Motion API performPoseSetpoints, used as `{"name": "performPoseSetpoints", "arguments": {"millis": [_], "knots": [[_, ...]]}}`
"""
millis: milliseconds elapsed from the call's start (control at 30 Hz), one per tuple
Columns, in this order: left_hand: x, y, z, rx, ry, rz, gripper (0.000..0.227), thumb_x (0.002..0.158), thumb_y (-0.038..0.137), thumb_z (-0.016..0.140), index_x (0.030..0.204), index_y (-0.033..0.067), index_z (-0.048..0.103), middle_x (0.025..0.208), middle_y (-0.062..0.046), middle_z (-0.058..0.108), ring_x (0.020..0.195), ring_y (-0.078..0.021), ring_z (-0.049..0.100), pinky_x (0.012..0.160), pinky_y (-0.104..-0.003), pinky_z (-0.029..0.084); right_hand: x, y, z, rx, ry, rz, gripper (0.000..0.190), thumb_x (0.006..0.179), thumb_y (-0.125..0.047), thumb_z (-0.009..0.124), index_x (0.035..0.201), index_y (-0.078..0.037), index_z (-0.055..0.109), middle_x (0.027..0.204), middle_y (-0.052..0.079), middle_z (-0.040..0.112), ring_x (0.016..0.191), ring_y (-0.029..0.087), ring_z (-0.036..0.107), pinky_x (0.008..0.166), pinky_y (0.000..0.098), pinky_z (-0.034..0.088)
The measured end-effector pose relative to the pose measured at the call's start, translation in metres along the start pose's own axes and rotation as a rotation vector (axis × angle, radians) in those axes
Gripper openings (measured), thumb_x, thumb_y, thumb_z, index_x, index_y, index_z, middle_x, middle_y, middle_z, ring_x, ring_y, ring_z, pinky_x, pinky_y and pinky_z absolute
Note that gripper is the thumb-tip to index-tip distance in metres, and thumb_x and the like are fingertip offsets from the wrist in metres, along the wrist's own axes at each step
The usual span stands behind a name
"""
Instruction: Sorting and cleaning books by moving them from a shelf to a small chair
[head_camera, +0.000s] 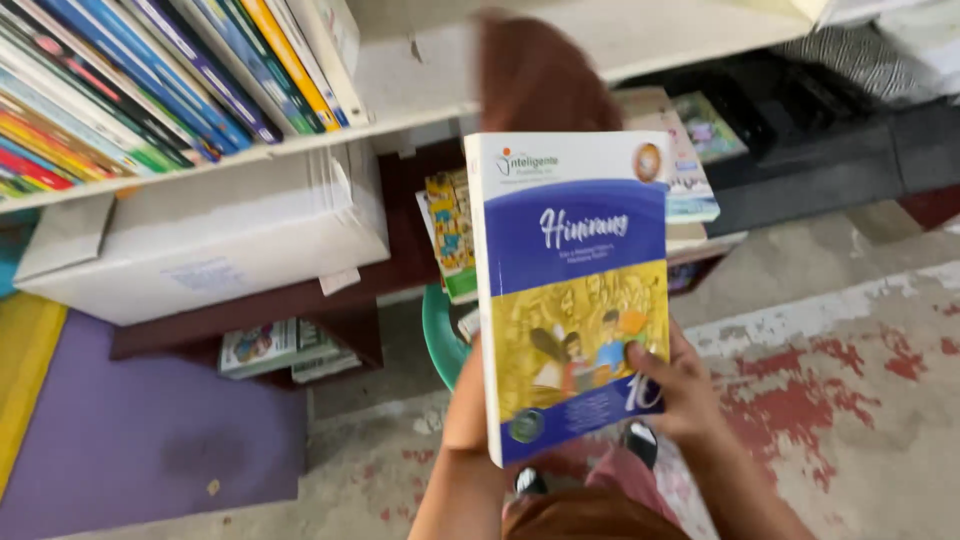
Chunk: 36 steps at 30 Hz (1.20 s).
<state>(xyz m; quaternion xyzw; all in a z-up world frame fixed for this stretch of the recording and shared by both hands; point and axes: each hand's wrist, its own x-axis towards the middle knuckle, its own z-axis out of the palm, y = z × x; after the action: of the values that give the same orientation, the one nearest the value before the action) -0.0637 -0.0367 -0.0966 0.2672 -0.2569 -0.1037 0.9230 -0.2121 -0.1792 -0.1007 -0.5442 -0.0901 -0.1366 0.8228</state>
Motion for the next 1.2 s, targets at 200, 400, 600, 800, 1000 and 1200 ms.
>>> {"name": "performPoseSetpoints", "arguments": {"millis": [200, 400, 600, 800, 1000, 1200], "knots": [[-0.024, -0.019, -0.015, -0.231, 0.382, -0.295, 0.072, 0.094, 0.048, 0.06, 0.146, 0.0, 0.046, 0.148, -0.021, 0.047, 0.134, -0.0327, 0.046, 0.123, -0.049, 0.023, 0.023, -0.018, -0.013, 0.09, 0.443, -0.185, 0.044, 0.081, -0.014, 0.083, 0.12, -0.01, 0.063, 0.096, 0.003, 0.069, 0.068, 0.014, 0.068, 0.053, 0.0225, 0.058], [-0.005, 0.06, 0.097, 0.386, 0.417, -0.112, 0.074, 0.099, 0.044, 0.061, 0.157, 0.0031, 0.038, 0.163, -0.018, 0.037, 0.146, -0.0242, 0.042, 0.125, -0.041, 0.026, 0.049, -0.026, 0.014, -0.136, 0.766, -0.185, 0.049, 0.087, -0.016, 0.081, 0.13, -0.013, 0.059, 0.104, 0.001, 0.07, 0.089, 0.011, 0.072, 0.083, 0.0282, 0.064], [-0.017, 0.006, 0.105, 1.139, 0.363, 0.75, 0.028, 0.086, 0.006, 0.076, 0.114, 0.0073, 0.075, 0.103, -0.005, 0.065, 0.089, -0.0266, 0.064, 0.089, -0.036, 0.05, 0.041, 0.035, -0.026, 0.148, 0.704, -0.105, 0.061, 0.083, -0.006, 0.075, 0.142, -0.013, 0.058, 0.118, 0.011, 0.069, 0.095, 0.029, 0.07, 0.087, 0.0487, 0.059], [-0.053, 0.02, 0.112, 1.424, -0.305, 0.5, 0.038, 0.096, 0.012, 0.066, 0.132, 0.0029, 0.061, 0.127, -0.018, 0.061, 0.097, -0.0401, 0.061, 0.081, -0.049, 0.042, 0.026, 0.031, -0.072, -0.595, 0.619, -0.173, 0.037, 0.105, -0.034, 0.049, 0.124, -0.002, 0.056, 0.115, 0.012, 0.06, 0.097, 0.023, 0.055, 0.089, 0.0341, 0.045], [0.009, 0.064, 0.12, 1.843, -0.326, 0.7, 0.053, 0.092, 0.015, 0.065, 0.144, 0.0201, 0.057, 0.13, -0.015, 0.061, 0.092, -0.0453, 0.053, 0.113, -0.084, 0.03, 0.024, -0.001, -0.02, -0.646, 0.721, -0.324, 0.055, 0.113, -0.048, 0.038, 0.073, -0.011, 0.04, 0.061, -0.004, 0.034, 0.054, 0.008, 0.028, 0.049, 0.0302, 0.022], [0.029, 0.043, 0.122, 1.656, -0.186, 0.7, 0.061, 0.086, -0.001, 0.063, 0.145, -0.0063, 0.049, 0.159, -0.02, 0.042, 0.156, -0.0412, 0.029, 0.133, -0.06, 0.02, 0.003, -0.006, -0.004, -0.544, 0.538, -0.479, 0.038, 0.109, -0.012, 0.044, 0.145, -0.002, 0.042, 0.105, 0.002, 0.056, 0.078, 0.007, 0.044, 0.075, 0.0211, 0.039]]}}
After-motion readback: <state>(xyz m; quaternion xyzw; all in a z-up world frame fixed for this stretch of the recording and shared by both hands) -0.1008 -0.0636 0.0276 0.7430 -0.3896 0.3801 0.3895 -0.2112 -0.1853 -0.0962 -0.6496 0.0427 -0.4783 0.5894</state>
